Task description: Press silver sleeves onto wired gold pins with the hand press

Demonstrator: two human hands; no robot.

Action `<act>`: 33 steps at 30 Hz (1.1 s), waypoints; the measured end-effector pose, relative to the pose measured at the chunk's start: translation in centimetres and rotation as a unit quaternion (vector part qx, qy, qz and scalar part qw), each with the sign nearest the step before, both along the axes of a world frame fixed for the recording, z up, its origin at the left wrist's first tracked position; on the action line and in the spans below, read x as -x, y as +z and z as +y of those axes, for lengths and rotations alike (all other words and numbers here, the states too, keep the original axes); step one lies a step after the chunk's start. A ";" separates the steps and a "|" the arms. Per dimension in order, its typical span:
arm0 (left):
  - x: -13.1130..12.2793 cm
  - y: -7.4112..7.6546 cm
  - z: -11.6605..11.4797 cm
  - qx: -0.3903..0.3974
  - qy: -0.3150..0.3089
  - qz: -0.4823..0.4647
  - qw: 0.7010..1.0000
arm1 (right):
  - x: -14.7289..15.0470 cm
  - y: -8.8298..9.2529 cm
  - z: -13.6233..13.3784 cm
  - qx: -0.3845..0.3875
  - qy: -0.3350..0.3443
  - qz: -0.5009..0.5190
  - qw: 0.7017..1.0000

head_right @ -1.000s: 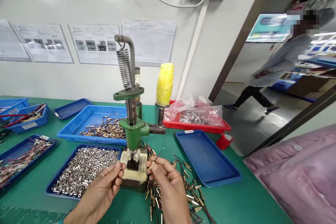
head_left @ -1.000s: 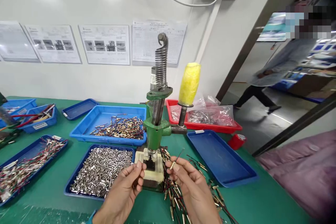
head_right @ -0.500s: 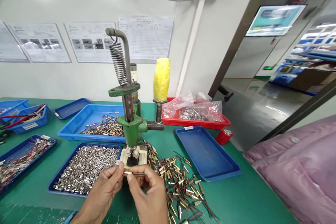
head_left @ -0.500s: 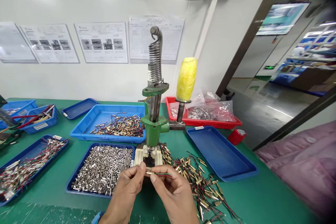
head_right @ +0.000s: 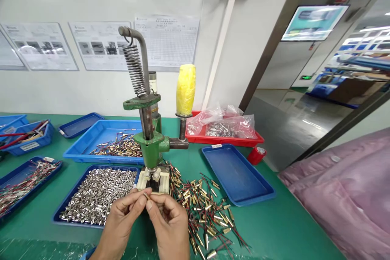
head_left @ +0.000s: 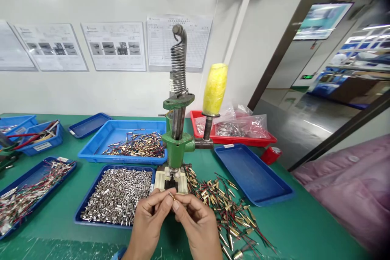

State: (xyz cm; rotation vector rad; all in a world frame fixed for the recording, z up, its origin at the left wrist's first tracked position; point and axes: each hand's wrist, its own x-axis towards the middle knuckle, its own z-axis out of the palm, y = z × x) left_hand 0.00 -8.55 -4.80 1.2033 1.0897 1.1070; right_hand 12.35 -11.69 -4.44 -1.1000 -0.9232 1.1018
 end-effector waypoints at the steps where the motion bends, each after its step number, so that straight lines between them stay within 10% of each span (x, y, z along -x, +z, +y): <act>1: 0.0 0.0 0.1 0.000 -0.008 -0.001 1.000 | -0.1 -0.2 0.1 -0.001 0.012 -0.007 1.000; 19: -1.8 3.9 6.0 -0.031 -0.044 -0.031 0.998 | -5.1 3.9 0.7 -0.022 -0.097 -0.176 0.979; 26: -1.6 2.1 4.5 -0.123 -0.015 0.044 0.991 | -7.1 13.7 6.7 -0.213 -0.274 -0.281 0.895; 30: -1.6 1.4 4.4 -0.126 -0.015 0.044 0.991 | -7.7 19.8 11.5 -0.279 -0.224 -0.346 0.867; 33: -1.7 1.3 4.6 -0.126 -0.014 0.046 0.991 | -7.5 20.8 11.4 -0.281 -0.193 -0.374 0.862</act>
